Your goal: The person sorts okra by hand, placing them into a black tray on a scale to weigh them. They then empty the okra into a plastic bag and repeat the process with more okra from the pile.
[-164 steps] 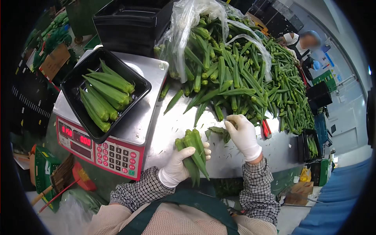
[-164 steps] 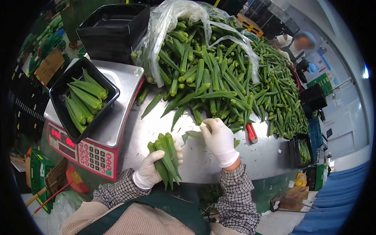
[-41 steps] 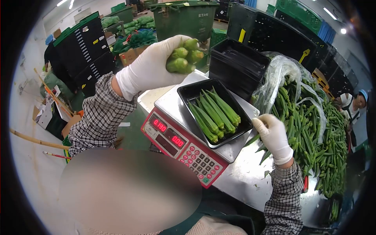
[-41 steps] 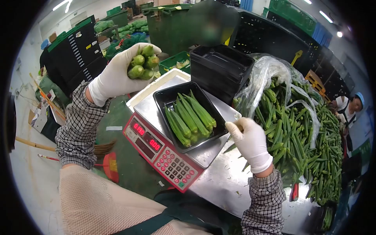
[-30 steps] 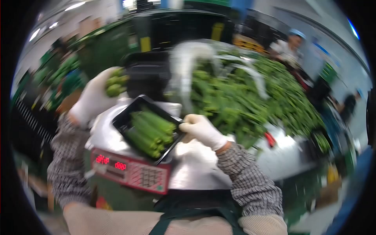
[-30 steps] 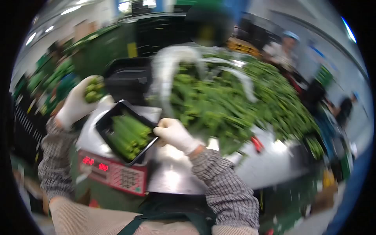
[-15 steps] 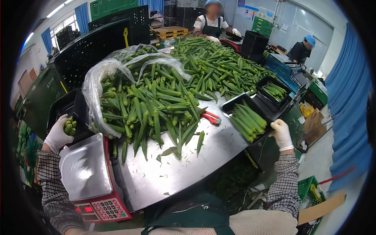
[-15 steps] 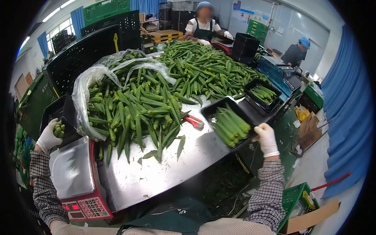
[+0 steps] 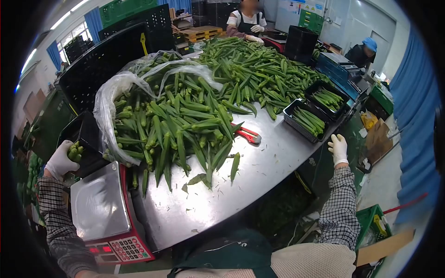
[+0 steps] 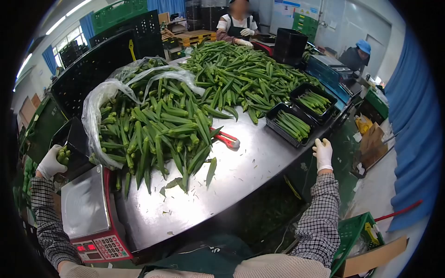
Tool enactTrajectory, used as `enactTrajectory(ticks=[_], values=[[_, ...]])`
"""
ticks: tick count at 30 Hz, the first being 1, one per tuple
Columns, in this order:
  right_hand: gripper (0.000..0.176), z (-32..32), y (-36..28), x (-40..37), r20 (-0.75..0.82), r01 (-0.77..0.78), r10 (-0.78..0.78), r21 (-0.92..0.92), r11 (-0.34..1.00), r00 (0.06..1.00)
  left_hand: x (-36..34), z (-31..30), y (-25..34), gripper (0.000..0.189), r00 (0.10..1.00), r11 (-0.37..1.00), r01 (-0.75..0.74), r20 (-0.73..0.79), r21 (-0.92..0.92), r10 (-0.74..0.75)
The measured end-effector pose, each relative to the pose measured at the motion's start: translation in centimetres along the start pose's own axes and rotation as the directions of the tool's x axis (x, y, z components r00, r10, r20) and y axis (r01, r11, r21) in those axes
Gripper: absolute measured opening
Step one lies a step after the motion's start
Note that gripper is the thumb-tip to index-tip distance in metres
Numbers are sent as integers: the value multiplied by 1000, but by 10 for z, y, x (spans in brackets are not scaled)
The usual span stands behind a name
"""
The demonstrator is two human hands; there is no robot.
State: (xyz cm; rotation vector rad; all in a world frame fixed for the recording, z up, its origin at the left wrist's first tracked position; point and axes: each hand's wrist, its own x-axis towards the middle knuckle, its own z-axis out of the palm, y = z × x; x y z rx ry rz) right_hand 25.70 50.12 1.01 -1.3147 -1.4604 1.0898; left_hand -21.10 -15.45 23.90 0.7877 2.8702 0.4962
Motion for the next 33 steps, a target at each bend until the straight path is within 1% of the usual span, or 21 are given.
enactTrajectory(ticks=[1, 5, 6, 7, 8, 9, 11, 12, 13, 14, 15, 17, 19, 22, 23, 27, 28, 29, 30, 31, 33], values=[[56, -4, 1, -1, -3, 2, -2, -15, 1000, 1000, 0, -2, 2, 47, 999, 999, 31, 21, -45, -30], [41, -12, -1, 5, -67, 87, -91, -70, 994, 994, 14, -10, -42, 44, 968, 985, -175, -185, -12, 170], [38, -12, -3, 7, -68, 117, -121, -63, 991, 990, 11, -14, -35, 39, 966, 983, -145, -233, -115, 115], [36, -7, -6, 12, -54, 151, -153, -51, 987, 987, 18, -15, -43, 35, 894, 962, -272, -368, 8, 255], [31, -3, -9, 14, -35, 171, -172, -14, 985, 985, 22, -27, -54, 34, 944, 981, -194, -274, -2, 186], [31, 2, -13, 14, -4, 152, -152, 10, 988, 988, 21, -23, -52, 32, 911, 965, -248, -358, -85, 203], [29, 10, -9, 20, 55, 160, -164, 60, 985, 985, 2, -24, -18, 33, 791, 913, -277, -469, 299, 393], [28, 12, -8, 23, 104, 162, -166, 54, 985, 981, -9, -25, -9, 34, 773, 916, -270, -500, 296, 389], [28, 15, -9, 22, 108, 182, -181, -2, 983, 978, -22, -28, -2, 38, 794, 927, -226, -496, 298, 353], [29, 17, -9, 22, 134, 190, -188, 3, 982, 973, -38, -26, 5, 38, 763, 924, -247, -529, 293, 372], [31, 11, 1, 35, 215, 157, -162, 41, 987, 963, -57, -24, 16, 37, 774, 936, -223, -534, 274, 341], [34, 10, 7, 40, 194, 163, -149, -59, 985, 970, -85, -12, 22, 35, 763, 923, -243, -529, 297, 371], [39, 7, 19, 55, 237, 112, -94, -68, 991, 967, -107, 12, 24, 35, 790, 934, -319, -500, 160, 355], [41, 15, 22, 56, 191, 104, -82, -110, 988, 978, -134, 52, 28, 37, 775, 905, -219, -498, 365, 389], [40, 18, 17, 50, 177, 114, -90, -130, 985, 980, -142, 64, 32, 37, 791, 913, -223, -485, 342, 375], [37, 21, -3, 50, 171, 409, -372, -407, 817, 912, -163, 105, 25, 35, 871, 937, -199, -386, 286, 303], [36, 19, -1, 63, 162, 486, -467, -457, 745, 869, -168, 108, 23, 35, 912, 954, -188, -319, 234, 258], [35, 18, 2, 72, 157, 550, -556, -507, 664, 816, -176, 105, 24, 31, 951, 978, -189, -231, 82, 204], [35, 23, -19, 54, 170, 517, -503, -481, 708, 847, -181, 93, 30, 30, 950, 974, -226, -213, 30, 227], [35, 30, -23, 53, 185, 543, -520, -450, 709, 834, -187, 80, 36, 29, 949, 966, -258, -195, -24, 249], [34, 43, -30, 54, 217, 594, -556, -387, 706, 802, -186, 54, 33, 32, 919, 959, -275, -273, 70, 283]])
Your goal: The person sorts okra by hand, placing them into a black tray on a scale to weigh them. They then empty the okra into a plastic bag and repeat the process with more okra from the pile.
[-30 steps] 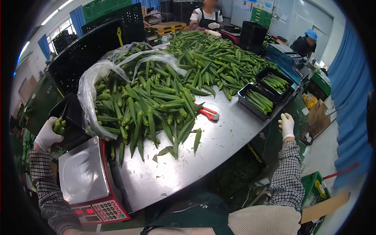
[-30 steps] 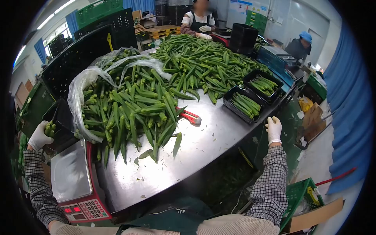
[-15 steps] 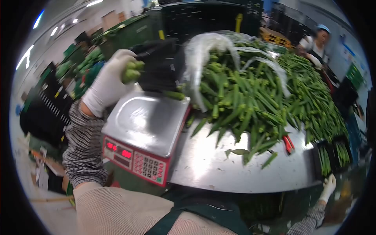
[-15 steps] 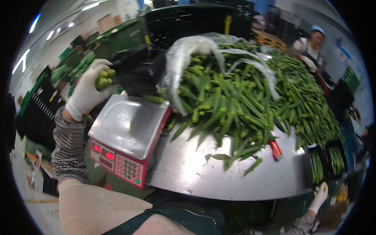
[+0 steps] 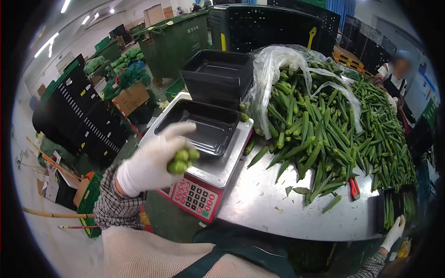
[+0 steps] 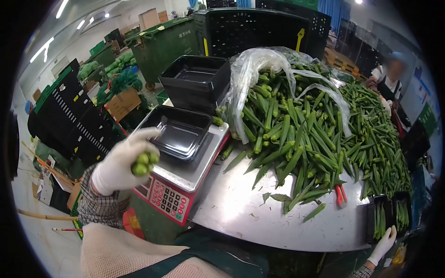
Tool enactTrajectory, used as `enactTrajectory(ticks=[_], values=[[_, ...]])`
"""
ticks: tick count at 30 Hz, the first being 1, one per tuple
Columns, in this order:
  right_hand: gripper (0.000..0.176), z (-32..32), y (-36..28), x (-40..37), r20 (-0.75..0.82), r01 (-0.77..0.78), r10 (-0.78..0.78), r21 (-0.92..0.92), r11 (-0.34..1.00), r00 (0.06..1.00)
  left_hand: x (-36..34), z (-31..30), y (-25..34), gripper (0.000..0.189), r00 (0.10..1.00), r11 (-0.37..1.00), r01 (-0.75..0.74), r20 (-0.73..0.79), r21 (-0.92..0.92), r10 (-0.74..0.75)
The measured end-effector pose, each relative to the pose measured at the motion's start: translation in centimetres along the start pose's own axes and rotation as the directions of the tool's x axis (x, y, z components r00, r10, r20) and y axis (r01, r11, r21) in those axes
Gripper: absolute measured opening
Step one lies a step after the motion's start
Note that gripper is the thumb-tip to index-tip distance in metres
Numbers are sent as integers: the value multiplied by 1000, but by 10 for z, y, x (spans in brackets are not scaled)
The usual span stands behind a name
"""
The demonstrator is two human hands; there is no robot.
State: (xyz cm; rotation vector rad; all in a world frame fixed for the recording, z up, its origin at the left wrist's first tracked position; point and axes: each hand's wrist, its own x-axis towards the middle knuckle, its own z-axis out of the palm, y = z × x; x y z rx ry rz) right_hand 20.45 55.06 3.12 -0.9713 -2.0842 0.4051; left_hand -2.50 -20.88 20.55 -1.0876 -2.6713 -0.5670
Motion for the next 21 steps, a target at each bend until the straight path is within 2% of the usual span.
enactTrajectory(ticks=[1, 2, 4, 6, 8, 10, 11, 12, 14, 16, 17, 18, 19, 20, 21], values=[[33, 6, -25, -2, 14, 36, -37, 59, 998, 999, 10, -6, -4, 33, 992, 994, -70, -95, 80, 78], [33, 12, -53, -6, 70, 49, -54, 72, 996, 996, 23, -5, -11, 33, 984, 996, -45, -167, 80, 58], [31, 33, -87, -11, 95, 126, -140, 145, 981, 986, 52, 3, -38, 31, 977, 965, -165, -101, 204, 189], [29, 43, -124, -23, 150, 136, -163, 174, 975, 975, 69, 22, -69, 32, 987, 980, -101, 140, 174, 77], [27, 44, -145, -32, 162, 185, -210, 154, 971, 964, 80, 32, -85, 45, 943, 988, -58, 332, 145, 7], [26, 35, -156, -38, 125, 239, -259, 156, 958, 958, 89, 20, -81, 57, 953, 960, -218, 249, 176, 170], [25, 30, -158, -40, 120, 225, -243, 149, 963, 962, 102, 13, -76, 63, 951, 969, -245, 195, 7, 239], [25, 25, -160, -40, 118, 214, -231, 137, 967, 966, 118, 9, -66, 57, 960, 964, -235, 126, -123, 250], [22, 17, -158, -37, 79, 244, -253, 108, 964, 964, 152, 17, -54, 43, 988, 986, -75, 123, -146, 93], [19, 5, -189, -51, 45, 243, -243, 7, 970, 969, 184, 48, -70, 31, 956, 977, -162, 268, 139, 120], [19, 2, -181, -51, 22, 282, -282, 10, 959, 959, 196, 60, -64, 28, 912, 963, -153, 406, 223, 51], [18, -4, -175, -52, 22, 242, -242, 15, 970, 970, 204, 66, -57, 25, 851, 932, -171, 525, 320, -24], [18, -6, -158, -51, -30, 251, -250, 30, 968, 968, 208, 76, -54, 24, 849, 934, -171, 528, 314, -22], [17, -15, -145, -51, -32, 200, -199, 35, 979, 980, 215, 93, -77, 26, 844, 930, -231, 534, 286, 45], [17, -25, -134, -50, -39, 104, -102, 57, 993, 994, 222, 98, -79, 25, 801, 887, -276, 599, 370, 0]])
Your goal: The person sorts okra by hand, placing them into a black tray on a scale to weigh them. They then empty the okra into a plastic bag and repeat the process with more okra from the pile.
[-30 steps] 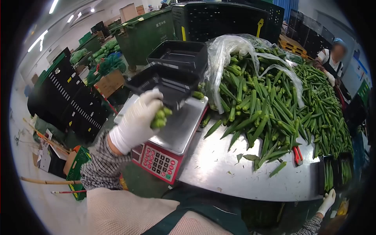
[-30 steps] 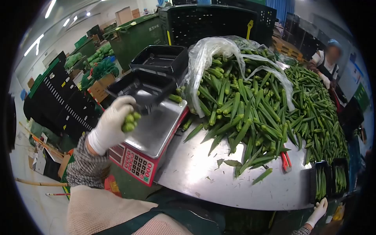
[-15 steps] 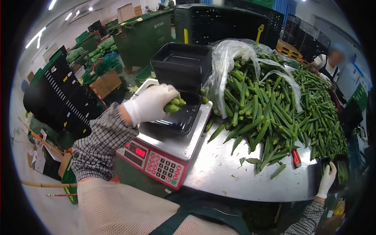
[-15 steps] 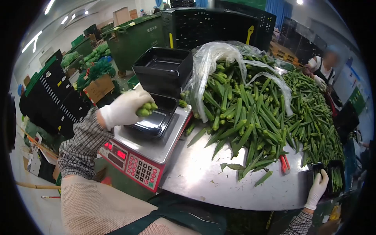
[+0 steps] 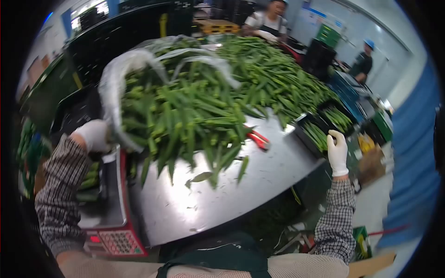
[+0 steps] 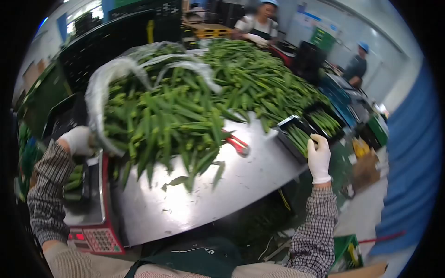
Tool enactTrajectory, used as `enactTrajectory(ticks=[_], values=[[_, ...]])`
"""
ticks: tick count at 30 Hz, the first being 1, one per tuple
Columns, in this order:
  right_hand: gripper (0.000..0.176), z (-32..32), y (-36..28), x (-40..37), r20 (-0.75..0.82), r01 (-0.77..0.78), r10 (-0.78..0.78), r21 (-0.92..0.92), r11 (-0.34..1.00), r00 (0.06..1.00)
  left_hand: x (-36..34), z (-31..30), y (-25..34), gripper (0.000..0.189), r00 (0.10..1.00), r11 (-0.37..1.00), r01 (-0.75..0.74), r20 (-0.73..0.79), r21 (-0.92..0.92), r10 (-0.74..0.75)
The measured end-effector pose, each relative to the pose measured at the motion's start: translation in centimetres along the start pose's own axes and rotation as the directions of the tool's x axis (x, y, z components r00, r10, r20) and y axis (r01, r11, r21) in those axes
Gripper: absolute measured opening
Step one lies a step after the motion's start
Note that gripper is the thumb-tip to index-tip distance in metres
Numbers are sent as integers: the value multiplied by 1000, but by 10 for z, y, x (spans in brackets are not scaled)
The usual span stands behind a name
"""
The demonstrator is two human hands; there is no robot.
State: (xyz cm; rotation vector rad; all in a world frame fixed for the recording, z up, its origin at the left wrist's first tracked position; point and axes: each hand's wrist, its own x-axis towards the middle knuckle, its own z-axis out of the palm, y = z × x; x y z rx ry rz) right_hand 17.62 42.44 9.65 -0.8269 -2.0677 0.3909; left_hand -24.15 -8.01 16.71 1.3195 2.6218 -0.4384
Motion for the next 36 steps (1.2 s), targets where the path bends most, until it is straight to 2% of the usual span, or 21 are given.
enactTrajectory(ticks=[1, 2, 3, 5, 7, 8, 9, 11, 13, 15, 17, 18, 21, 22, 25, 31, 34, 36], values=[[17, -9, 17, 3, -47, -27, 25, -51, 998, 999, 2, -7, 10, 31, 991, 991, 95, 90, 97, -103], [17, -17, 40, 8, -76, -83, 79, -55, 995, 994, 12, 6, 2, 30, 980, 974, 123, 133, 189, -149], [16, -26, 58, 14, -99, -132, 127, -53, 990, 987, 15, 14, -6, 28, 976, 965, 141, 132, 221, -173], [16, -35, 74, 24, -149, -53, 20, -220, 974, 989, 11, 2, 6, 26, 981, 967, 180, 45, 182, -191], [16, -36, 93, 41, -154, -1, -54, -337, 941, 987, -6, -19, 19, 15, 950, 983, 172, -253, -62, -182], [14, -32, 95, 49, -170, -6, -62, -372, 928, 983, -17, -29, 30, 11, 853, 994, 62, -513, -91, -100], [14, -31, 99, 58, -154, -2, -78, -461, 888, 985, -30, -37, 38, 7, 680, 995, -48, -733, -92, -35], [13, -25, 106, 78, -108, 20, -110, -619, 785, 988, -71, -48, 37, 18, 702, 986, 126, -692, -110, -166], [12, -18, 116, 96, -52, 20, -89, -751, 660, 995, -102, -23, 39, 20, 561, 979, 184, -809, -84, -174], [12, -14, 117, 111, -1, 27, -50, -827, 562, 999, -139, 9, 20, 27, 792, 985, 110, -588, -132, -168], [12, -8, 123, 122, 49, 28, 27, -862, 506, 998, -150, 19, 40, 39, 778, 885, 234, -469, -403, -419], [12, -5, 125, 126, 71, 42, 43, -878, 476, 997, -161, 39, 28, 49, 739, 893, 286, -513, -348, -436], [13, -1, 131, 134, 116, 61, 124, -923, 380, 985, -177, 62, 27, 46, 621, 709, 268, -446, -652, -645], [13, 2, 131, 137, 130, 69, 156, -935, 349, 979, -180, 62, 33, 41, 623, 690, 288, -417, -664, -662], [15, 8, 140, 142, 134, 84, 146, -949, 305, 980, -174, 59, 53, 39, 622, 681, 209, -442, -702, -647], [11, 12, 156, 144, 174, 160, 44, -963, 218, 984, -151, 39, 88, 33, 682, 695, 93, -463, -713, -567], [12, 3, 146, 137, 181, 189, -56, -921, 340, 982, -136, 33, 115, 34, 678, 697, 11, -507, -717, -532], [14, -13, 134, 130, 10, 55, -76, -782, 621, 997, -133, 29, 129, 33, 694, 713, -17, -522, -701, -496]])
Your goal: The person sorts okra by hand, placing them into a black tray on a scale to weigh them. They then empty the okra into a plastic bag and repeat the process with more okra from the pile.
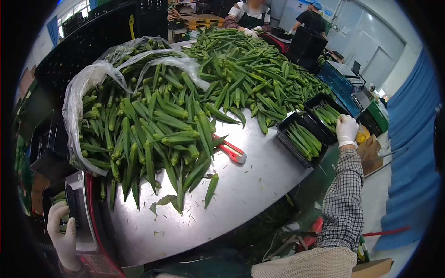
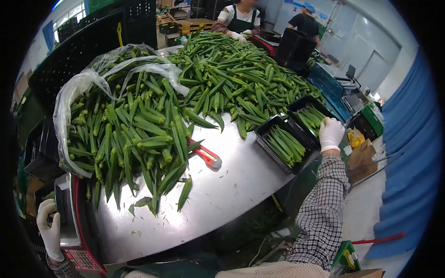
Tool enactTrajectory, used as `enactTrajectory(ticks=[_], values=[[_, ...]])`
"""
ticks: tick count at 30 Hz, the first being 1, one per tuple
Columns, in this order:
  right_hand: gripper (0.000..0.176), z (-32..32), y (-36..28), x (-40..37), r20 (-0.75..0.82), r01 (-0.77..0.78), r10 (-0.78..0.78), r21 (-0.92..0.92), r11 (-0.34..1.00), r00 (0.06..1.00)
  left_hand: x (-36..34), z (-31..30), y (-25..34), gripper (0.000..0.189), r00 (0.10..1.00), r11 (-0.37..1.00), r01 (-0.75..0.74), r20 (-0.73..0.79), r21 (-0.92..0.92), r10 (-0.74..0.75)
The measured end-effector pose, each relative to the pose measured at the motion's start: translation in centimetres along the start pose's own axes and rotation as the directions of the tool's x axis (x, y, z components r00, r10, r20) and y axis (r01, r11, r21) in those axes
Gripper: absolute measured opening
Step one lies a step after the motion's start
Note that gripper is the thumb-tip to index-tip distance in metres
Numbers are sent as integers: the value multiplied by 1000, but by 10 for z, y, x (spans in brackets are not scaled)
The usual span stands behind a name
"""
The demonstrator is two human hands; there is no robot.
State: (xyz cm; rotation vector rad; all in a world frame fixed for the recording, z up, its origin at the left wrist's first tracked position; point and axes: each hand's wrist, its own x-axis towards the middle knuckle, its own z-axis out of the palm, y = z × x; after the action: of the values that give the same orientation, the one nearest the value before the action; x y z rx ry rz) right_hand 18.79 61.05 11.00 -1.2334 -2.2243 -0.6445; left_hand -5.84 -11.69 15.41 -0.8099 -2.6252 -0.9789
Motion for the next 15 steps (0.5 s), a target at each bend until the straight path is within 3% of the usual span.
enactTrajectory(ticks=[2, 3, 5, 6, 7, 10, 11, 12, 15], values=[[16, -3, 21, -12, -88, -87, 135, 411, 908, 987, -10, 4, 7, 31, 1000, 1000, -15, 17, -22, 15], [14, -17, 26, -22, -20, -121, 178, 662, 740, 984, -14, 7, 12, 31, 998, 998, -55, 29, -39, 56], [16, -41, 40, -43, 164, -240, 200, 856, 457, 966, -26, 16, 21, 20, 998, 991, 1, 60, -136, 7], [18, -50, 48, -54, 228, -300, 208, 843, 447, 951, -28, 23, 27, 18, 996, 972, 10, 89, -236, 11], [18, -56, 49, -57, 197, -283, 215, 808, 516, 957, -29, 31, 36, 17, 993, 943, 22, 115, -332, 18], [20, -52, 51, -60, 121, -230, 202, 670, 705, 972, -26, 54, 63, 19, 982, 931, -2, 178, -364, 71], [18, -40, 48, -56, -7, -139, 179, 602, 787, 984, -26, 63, 68, 20, 980, 922, -10, 178, -387, 85], [17, -32, 41, -49, -28, -86, 120, 535, 840, 992, -26, 70, 65, 19, 975, 926, -41, 186, -375, 119], [12, -22, 14, -26, 6, 13, -14, 167, 986, 1000, -30, 90, 66, 22, 968, 890, 4, 226, -455, 111]])
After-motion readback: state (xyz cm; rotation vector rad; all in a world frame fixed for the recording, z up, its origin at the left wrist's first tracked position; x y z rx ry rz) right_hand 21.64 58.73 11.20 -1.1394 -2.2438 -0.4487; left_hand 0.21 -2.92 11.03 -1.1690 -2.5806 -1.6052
